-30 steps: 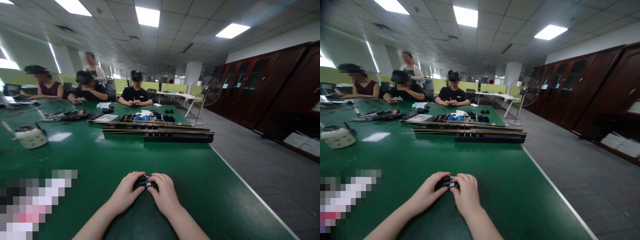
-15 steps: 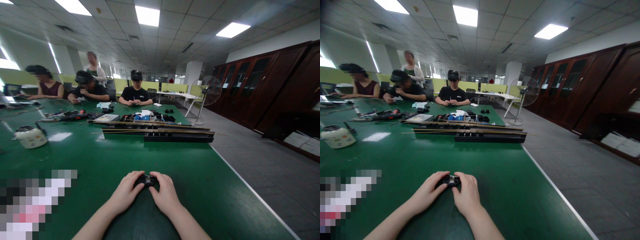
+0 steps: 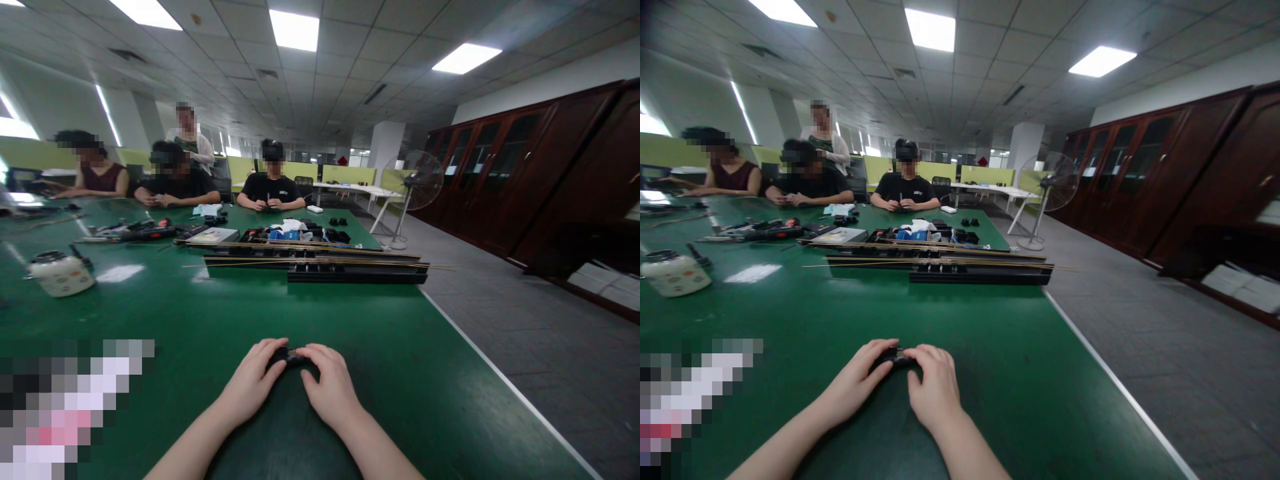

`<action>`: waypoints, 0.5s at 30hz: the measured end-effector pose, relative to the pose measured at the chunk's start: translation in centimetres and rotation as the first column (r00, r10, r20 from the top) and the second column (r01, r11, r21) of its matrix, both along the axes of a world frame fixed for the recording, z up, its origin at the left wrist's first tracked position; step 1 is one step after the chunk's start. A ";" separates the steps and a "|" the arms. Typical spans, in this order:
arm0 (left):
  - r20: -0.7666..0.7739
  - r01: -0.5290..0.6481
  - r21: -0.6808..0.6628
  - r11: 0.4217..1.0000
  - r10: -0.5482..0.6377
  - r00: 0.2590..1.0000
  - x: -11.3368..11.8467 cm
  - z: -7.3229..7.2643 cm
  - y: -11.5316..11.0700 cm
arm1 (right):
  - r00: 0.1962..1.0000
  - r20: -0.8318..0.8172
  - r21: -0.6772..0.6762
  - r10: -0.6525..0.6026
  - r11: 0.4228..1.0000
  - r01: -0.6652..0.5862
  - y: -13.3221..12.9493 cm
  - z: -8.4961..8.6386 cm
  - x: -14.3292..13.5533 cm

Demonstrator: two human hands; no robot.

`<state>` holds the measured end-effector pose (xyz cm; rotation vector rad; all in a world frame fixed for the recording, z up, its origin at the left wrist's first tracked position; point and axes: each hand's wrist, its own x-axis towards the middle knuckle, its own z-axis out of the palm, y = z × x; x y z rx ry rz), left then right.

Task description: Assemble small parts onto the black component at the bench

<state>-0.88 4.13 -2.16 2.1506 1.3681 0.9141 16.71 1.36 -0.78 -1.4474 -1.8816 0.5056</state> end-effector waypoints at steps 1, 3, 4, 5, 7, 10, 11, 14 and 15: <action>0.003 0.008 -0.001 1.000 -0.008 1.000 0.0 0.1 0.0 | 1.000 0.005 0.000 -0.005 1.000 0.005 0.0 0.0 0.0; 0.008 0.026 -0.008 1.000 -0.026 1.000 0.0 0.2 -0.1 | 1.000 0.008 0.001 -0.011 1.000 0.011 0.0 0.0 0.0; 0.010 0.034 -0.011 0.999 -0.033 0.999 0.0 0.3 -0.1 | 1.000 0.007 0.001 -0.012 1.000 0.012 0.0 0.0 0.0; 0.012 0.040 -0.015 0.999 -0.040 0.999 0.0 0.4 -0.1 | 1.000 0.006 -0.001 -0.012 1.000 0.012 0.0 0.0 0.0; 0.013 0.054 -0.023 0.998 -0.053 0.998 0.1 0.6 -0.2 | 1.000 0.003 -0.009 -0.009 1.000 0.009 0.0 0.0 -0.1; 0.009 0.077 -0.037 0.996 -0.076 0.997 0.1 0.8 -0.4 | 1.000 -0.006 -0.018 -0.010 1.000 0.010 0.0 0.0 -0.1; 0.006 0.085 -0.041 0.996 -0.085 0.996 0.1 0.9 -0.4 | 1.000 -0.009 -0.020 -0.010 1.000 0.010 0.0 0.0 -0.1; -0.006 0.103 -0.049 0.993 -0.103 0.995 0.1 1.0 -0.5 | 1.000 -0.003 -0.029 -0.006 1.000 0.006 0.0 0.0 0.0; -0.008 0.105 -0.050 0.993 -0.106 0.994 0.1 1.0 -0.5 | 1.000 0.000 -0.033 -0.007 0.999 0.007 0.0 0.0 0.0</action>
